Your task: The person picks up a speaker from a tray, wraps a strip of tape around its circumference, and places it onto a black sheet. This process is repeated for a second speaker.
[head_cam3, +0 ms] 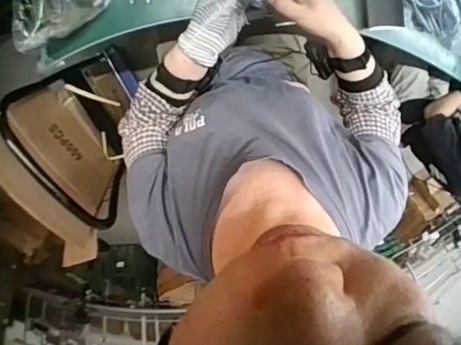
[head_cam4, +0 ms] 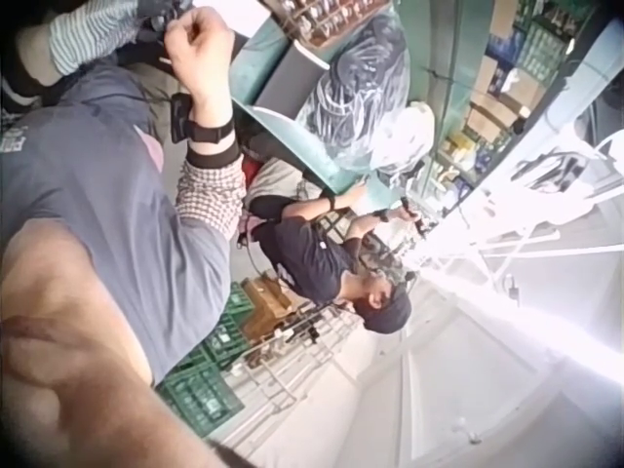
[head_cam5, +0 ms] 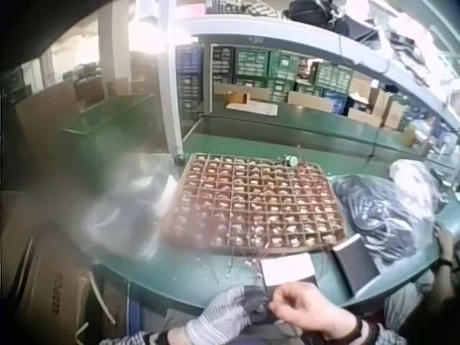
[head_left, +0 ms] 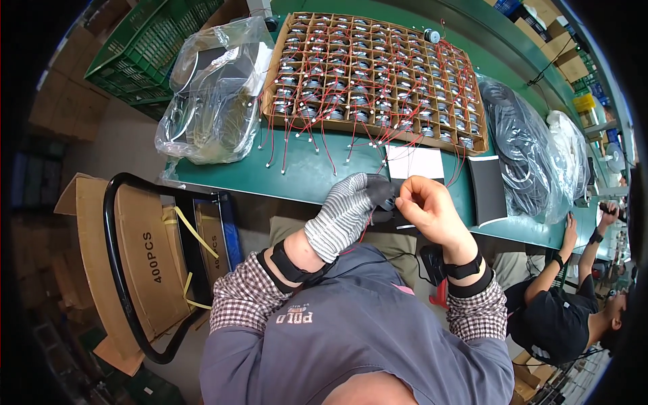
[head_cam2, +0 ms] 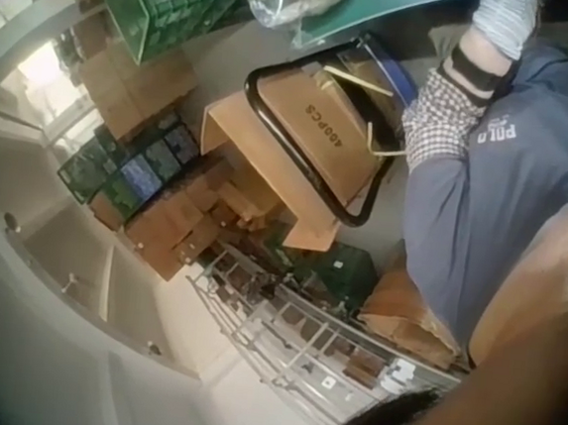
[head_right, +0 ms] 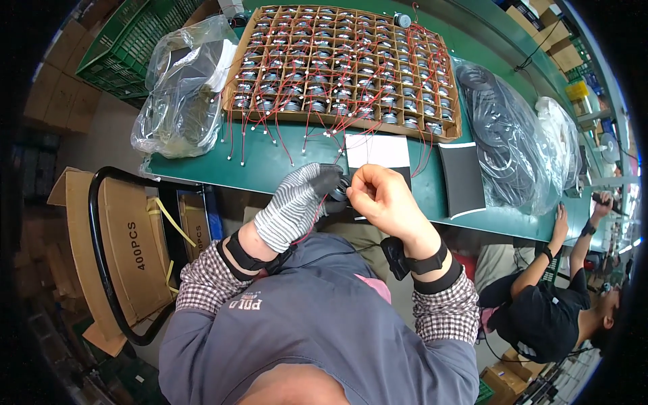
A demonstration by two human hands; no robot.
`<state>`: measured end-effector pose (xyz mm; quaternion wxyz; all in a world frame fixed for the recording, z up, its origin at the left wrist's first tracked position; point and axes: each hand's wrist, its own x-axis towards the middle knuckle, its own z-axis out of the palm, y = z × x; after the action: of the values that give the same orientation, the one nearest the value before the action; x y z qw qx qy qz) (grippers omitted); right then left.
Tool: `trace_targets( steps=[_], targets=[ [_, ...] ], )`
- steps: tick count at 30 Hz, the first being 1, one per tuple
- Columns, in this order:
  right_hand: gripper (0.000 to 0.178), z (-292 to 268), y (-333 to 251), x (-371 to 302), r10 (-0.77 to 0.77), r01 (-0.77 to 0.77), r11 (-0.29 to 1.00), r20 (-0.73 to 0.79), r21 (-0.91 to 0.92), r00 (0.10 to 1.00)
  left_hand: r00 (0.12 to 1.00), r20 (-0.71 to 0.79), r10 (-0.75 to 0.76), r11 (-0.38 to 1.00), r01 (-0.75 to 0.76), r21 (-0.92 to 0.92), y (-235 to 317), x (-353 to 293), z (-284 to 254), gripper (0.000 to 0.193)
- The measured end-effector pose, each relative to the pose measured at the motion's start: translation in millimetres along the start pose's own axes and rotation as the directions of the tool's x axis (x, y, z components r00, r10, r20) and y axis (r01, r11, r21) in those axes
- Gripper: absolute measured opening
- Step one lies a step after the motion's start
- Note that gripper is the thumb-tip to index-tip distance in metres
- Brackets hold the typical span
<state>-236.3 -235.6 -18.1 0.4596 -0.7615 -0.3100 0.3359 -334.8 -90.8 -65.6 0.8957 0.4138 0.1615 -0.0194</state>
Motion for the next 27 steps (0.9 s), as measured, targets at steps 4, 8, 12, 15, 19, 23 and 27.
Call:
trace_targets(
  steps=[4, 8, 12, 15, 19, 23, 27],
  targets=[
    [0.01, 0.9, 2.3, -0.7, -0.039, 0.038, 0.999, -0.031, -0.039, 0.999, 1.0, -0.004, 0.002, 1.0, -0.002, 0.009, -8.3, 1.7, 0.6, 0.03],
    [0.012, 0.9, 5.4, -0.7, -0.044, 0.045, 0.998, -0.032, 0.036, 0.999, 0.999, -0.039, 0.011, 1.0, -0.01, 0.023, -6.2, 0.3, 1.8, 0.034],
    [0.015, -13.5, -1.1, -3.0, 0.013, 0.017, 0.963, -0.11, 0.271, 0.994, 0.993, -0.113, 0.016, 1.0, -0.017, -0.006, 7.9, -5.4, 6.2, 0.035],
    [0.017, -33.9, -1.5, -9.8, 0.026, 0.083, 0.907, -0.253, 0.413, 0.967, 0.981, -0.165, 0.102, 0.995, -0.098, 0.028, 12.3, -10.3, 2.8, 0.035],
    [0.019, -38.3, 3.6, -17.0, -0.051, 0.116, 0.971, -0.291, 0.211, 0.955, 0.925, -0.203, 0.322, 0.943, -0.295, 0.152, 10.4, -9.8, 3.3, 0.035],
    [0.025, -16.3, -9.1, -23.4, -0.311, 0.231, 0.892, -0.156, -0.389, 0.938, 0.868, -0.2, 0.455, 0.886, -0.419, 0.198, 8.1, -9.6, 8.8, 0.036],
    [0.025, 2.6, -9.6, -18.1, -0.449, 0.23, 0.722, -0.189, -0.653, 0.874, 0.854, -0.218, 0.472, 0.88, -0.443, 0.17, 8.4, -10.0, 8.1, 0.038]
  ],
)
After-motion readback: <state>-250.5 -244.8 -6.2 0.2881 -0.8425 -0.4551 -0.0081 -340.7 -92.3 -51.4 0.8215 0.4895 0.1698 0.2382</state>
